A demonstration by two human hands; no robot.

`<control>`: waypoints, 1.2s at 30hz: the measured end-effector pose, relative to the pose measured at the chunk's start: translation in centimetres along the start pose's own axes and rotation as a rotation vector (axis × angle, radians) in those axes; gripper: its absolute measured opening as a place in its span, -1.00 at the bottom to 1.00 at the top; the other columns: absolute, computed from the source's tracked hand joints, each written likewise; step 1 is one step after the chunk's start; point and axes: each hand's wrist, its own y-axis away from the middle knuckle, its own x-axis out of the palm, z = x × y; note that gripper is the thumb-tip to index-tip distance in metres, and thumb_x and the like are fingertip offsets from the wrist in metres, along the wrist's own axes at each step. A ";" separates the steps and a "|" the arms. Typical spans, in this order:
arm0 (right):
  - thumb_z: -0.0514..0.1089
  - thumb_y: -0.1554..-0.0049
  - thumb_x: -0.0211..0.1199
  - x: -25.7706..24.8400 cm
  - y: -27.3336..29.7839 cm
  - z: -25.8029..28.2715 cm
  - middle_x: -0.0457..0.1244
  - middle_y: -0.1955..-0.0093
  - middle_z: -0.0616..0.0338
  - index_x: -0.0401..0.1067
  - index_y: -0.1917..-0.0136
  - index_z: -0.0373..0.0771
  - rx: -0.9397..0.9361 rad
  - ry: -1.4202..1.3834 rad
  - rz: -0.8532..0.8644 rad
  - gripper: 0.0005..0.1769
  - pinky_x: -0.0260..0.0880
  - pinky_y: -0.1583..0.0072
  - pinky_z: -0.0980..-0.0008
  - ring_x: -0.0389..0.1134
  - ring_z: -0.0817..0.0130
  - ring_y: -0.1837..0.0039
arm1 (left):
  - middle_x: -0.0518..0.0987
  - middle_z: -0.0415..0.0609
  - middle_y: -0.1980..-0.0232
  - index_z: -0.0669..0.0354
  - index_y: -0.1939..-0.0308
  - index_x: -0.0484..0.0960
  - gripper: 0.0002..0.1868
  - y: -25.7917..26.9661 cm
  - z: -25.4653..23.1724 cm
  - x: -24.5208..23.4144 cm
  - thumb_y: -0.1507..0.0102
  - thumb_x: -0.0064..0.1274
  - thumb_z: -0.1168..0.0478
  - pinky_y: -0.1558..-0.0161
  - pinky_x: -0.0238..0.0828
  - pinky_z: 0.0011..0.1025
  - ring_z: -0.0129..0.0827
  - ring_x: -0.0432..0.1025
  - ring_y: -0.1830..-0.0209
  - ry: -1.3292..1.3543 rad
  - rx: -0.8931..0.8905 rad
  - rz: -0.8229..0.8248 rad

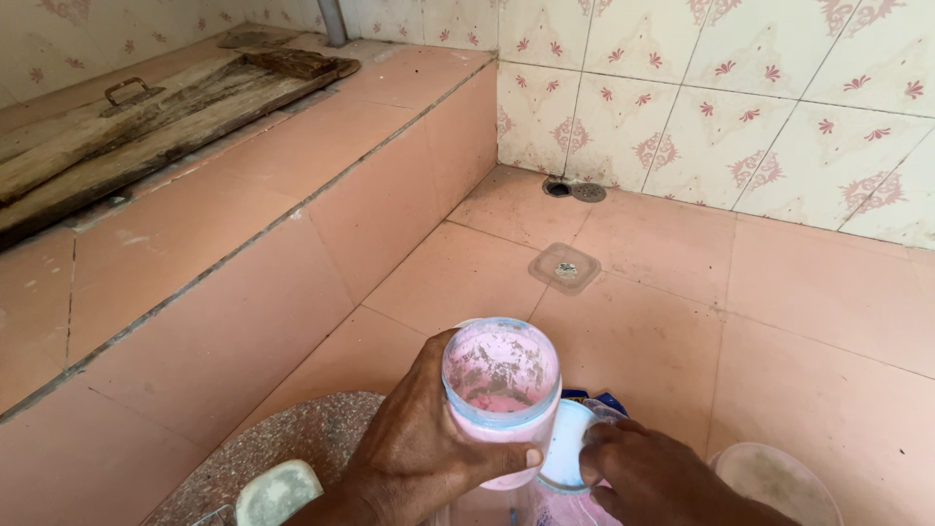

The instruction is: The person unscrews several containers to pour pink powder and liquid between them, then organizes the jars, a shower loofah, and a packet of detergent on the floor.

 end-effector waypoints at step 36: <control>0.48 0.08 0.28 -7.3 7.5 -4.6 0.12 -0.54 0.05 -0.10 -0.63 -0.01 0.610 0.087 0.389 0.20 0.34 -0.47 0.15 0.25 0.13 -0.54 | 0.57 -0.05 -0.21 0.08 -0.38 0.27 0.10 -1.2 -2.7 4.5 0.15 0.52 0.00 -0.30 0.41 -0.29 -0.31 0.41 -0.30 0.026 0.159 0.072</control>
